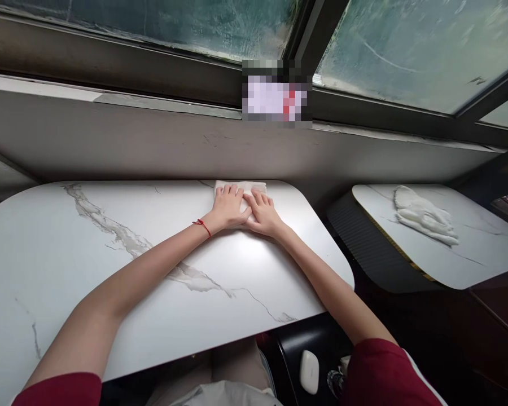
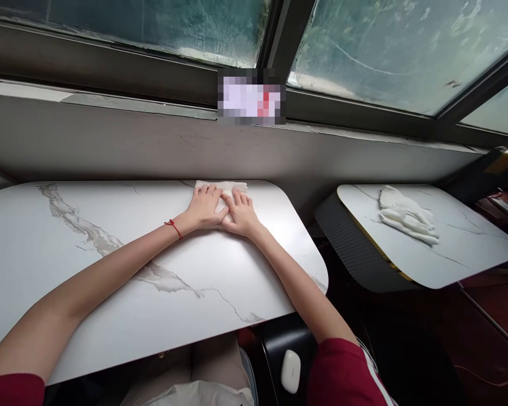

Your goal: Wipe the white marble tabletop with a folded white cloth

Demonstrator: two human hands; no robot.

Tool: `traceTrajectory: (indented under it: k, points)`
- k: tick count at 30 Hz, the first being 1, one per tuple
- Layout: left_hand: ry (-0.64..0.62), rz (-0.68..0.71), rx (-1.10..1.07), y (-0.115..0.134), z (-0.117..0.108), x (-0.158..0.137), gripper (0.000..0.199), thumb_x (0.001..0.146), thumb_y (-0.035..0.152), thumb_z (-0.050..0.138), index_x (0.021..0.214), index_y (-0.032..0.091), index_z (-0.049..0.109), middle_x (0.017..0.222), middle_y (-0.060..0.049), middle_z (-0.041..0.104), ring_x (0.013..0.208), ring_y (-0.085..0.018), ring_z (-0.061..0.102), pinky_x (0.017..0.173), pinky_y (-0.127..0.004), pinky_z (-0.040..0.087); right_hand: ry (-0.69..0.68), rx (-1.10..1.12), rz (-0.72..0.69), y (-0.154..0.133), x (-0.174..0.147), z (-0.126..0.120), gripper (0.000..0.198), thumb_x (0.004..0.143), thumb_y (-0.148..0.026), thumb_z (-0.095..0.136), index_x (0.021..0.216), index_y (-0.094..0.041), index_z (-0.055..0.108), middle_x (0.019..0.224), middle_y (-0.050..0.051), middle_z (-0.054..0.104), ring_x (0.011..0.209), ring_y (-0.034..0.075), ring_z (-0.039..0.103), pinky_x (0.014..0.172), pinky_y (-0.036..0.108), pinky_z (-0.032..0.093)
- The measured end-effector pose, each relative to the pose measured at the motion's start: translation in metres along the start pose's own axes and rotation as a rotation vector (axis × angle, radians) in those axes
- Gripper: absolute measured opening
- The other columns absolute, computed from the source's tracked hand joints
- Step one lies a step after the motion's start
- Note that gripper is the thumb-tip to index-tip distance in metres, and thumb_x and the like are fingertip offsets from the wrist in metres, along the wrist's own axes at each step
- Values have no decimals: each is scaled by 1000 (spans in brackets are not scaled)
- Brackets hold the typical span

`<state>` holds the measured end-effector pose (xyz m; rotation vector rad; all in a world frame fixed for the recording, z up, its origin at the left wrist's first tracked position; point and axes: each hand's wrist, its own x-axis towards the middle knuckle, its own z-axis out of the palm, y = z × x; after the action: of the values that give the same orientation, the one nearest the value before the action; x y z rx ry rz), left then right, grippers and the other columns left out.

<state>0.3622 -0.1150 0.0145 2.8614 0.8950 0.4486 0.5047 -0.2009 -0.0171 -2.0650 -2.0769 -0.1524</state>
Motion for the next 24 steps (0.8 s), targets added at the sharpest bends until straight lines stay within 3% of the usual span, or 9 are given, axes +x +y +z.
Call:
traceTrajectory:
  k: [3,6,10,15,19,24]
  points:
    - [-4,42,-48,7,-8,-2,35,94,38,42,108,15,63,117,-15,63,111,-31,54,103,-47,37,2,28,23,-6,-33,-10,72,93,-58,46,147,-11,43,155,25,35,143,37,31,112,52,31]
    - [-20,114,-106,16,-8,-8,31,92,37,47,110,16,60,118,-14,62,113,-31,53,101,-44,40,-3,5,68,-19,-69,-20,72,95,-61,43,145,-10,43,156,27,35,142,39,33,110,54,33]
    - [-52,340,-136,39,2,-31,34,93,35,46,117,14,57,121,-16,60,114,-30,53,103,-43,41,34,-65,186,-42,-123,-32,64,98,-55,40,141,-8,49,153,28,38,141,41,37,110,56,36]
    - [-51,558,-186,77,17,-62,41,94,33,43,126,10,55,133,-19,58,124,-30,51,111,-44,38,169,-47,431,-75,-181,-36,46,104,-42,29,132,-18,57,147,22,49,136,36,47,105,53,44]
    - [-69,657,-181,90,22,-75,45,97,33,41,132,9,55,144,-20,54,134,-31,49,116,-45,35,272,-96,636,-104,-195,-26,48,103,-33,26,133,-12,58,147,27,48,140,39,43,110,61,37]
    - [-108,694,-175,86,23,-80,53,100,35,36,142,4,49,156,-21,44,148,-29,37,123,-43,26,281,-138,742,-125,-188,-21,52,101,-32,26,139,-8,53,148,29,47,142,42,41,111,64,34]
